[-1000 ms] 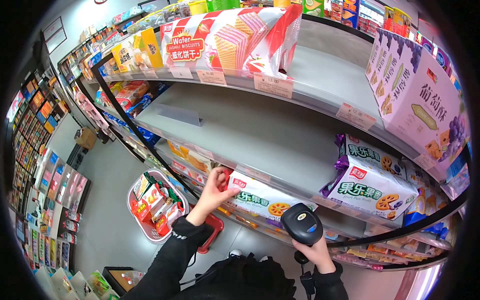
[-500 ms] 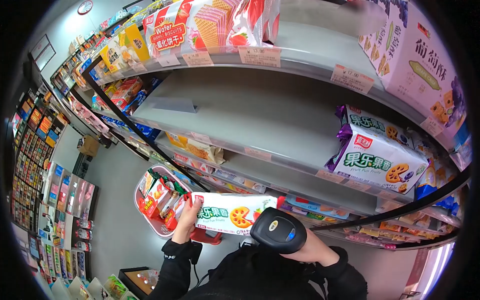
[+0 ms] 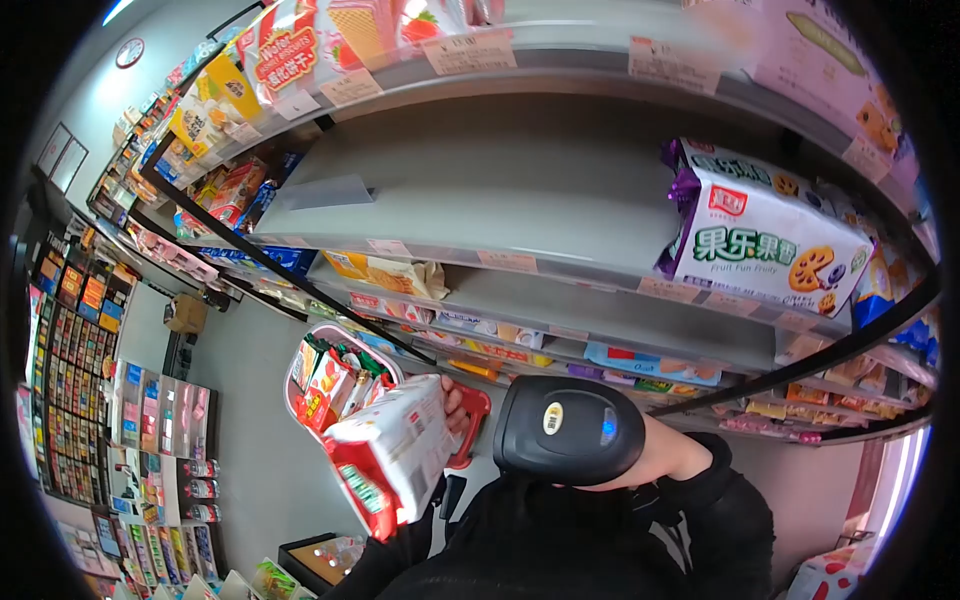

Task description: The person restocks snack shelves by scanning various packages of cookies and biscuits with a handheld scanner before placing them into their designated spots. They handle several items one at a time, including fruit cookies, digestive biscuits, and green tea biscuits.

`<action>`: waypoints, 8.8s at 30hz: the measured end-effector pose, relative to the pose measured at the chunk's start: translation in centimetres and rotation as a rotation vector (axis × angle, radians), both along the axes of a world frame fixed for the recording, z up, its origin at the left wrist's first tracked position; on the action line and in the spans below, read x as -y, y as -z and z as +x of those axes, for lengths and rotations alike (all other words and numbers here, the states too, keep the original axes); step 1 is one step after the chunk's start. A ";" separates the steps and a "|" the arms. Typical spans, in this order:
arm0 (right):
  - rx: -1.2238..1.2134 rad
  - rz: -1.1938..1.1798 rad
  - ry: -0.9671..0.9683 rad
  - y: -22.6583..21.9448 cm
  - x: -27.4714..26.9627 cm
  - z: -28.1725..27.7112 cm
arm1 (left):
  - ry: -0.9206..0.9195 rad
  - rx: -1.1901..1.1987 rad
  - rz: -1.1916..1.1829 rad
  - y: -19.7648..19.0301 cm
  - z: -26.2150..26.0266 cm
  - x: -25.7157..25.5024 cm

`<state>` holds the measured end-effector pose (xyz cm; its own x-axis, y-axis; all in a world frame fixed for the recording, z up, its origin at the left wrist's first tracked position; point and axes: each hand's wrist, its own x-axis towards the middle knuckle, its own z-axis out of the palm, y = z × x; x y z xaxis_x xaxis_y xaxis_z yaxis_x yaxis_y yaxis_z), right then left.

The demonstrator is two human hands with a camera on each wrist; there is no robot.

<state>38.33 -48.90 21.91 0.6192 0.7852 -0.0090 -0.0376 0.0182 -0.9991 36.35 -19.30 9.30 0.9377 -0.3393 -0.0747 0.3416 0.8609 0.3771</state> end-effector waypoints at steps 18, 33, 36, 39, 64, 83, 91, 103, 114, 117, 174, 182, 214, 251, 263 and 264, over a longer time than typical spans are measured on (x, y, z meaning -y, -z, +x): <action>-0.032 0.072 -0.289 1.9 -0.7 -1.2 | 0.184 0.436 -0.067 -1.9 4.7 0.2; -0.023 0.175 -0.424 -0.3 -1.7 -0.4 | 0.160 0.454 -0.050 -1.5 5.3 -0.5; -0.002 0.162 -0.429 0.2 -1.5 -0.5 | 0.147 0.443 -0.036 -1.5 5.4 -0.8; 0.018 0.180 -0.415 0.1 -1.5 -0.6 | 0.168 0.436 -0.049 -1.4 5.5 -0.9; 0.130 0.064 0.232 -1.9 0.1 -1.2 | -0.407 -0.262 0.550 -8.1 3.4 -2.4; -0.018 0.177 0.553 -7.2 -1.3 5.1 | -0.198 0.255 0.832 -21.3 13.6 -5.1; 0.222 -0.030 0.661 -8.6 -1.4 5.7 | -0.078 0.273 0.744 -22.4 18.0 -2.0; 0.527 -0.090 0.694 -6.3 -1.5 5.7 | 0.074 0.316 1.450 -21.9 23.3 -0.8; 0.483 -0.064 0.666 -7.2 -1.2 5.8 | -0.031 0.907 1.659 -22.2 19.5 -0.3; 0.567 -0.159 0.676 -6.6 -1.2 6.4 | -0.187 0.950 1.916 -22.0 20.5 1.0; -0.645 -0.048 0.717 3.0 6.8 8.6 | 0.165 0.416 1.694 -6.9 21.1 2.7; -0.718 -0.046 0.774 4.7 7.8 8.9 | 0.066 0.488 1.713 -7.8 19.0 3.3; -0.085 -0.173 0.159 0.4 0.3 3.3 | -0.082 -0.184 0.675 -4.2 1.7 -3.2; -0.057 0.221 -0.465 0.0 -0.3 -2.0 | 0.166 0.557 -0.039 -2.4 4.9 -0.1; 0.008 0.183 -0.479 -0.4 4.3 -2.5 | 0.051 0.582 -0.012 -1.5 2.4 2.1; 0.020 0.177 -0.483 -0.3 4.7 -2.5 | 0.033 0.571 -0.009 -1.3 2.1 2.3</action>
<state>35.84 -53.63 22.23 0.1842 0.9701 0.1579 -0.0643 0.1722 -0.9830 38.40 -21.61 10.56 0.8173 -0.3676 0.4438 0.1124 0.8570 0.5028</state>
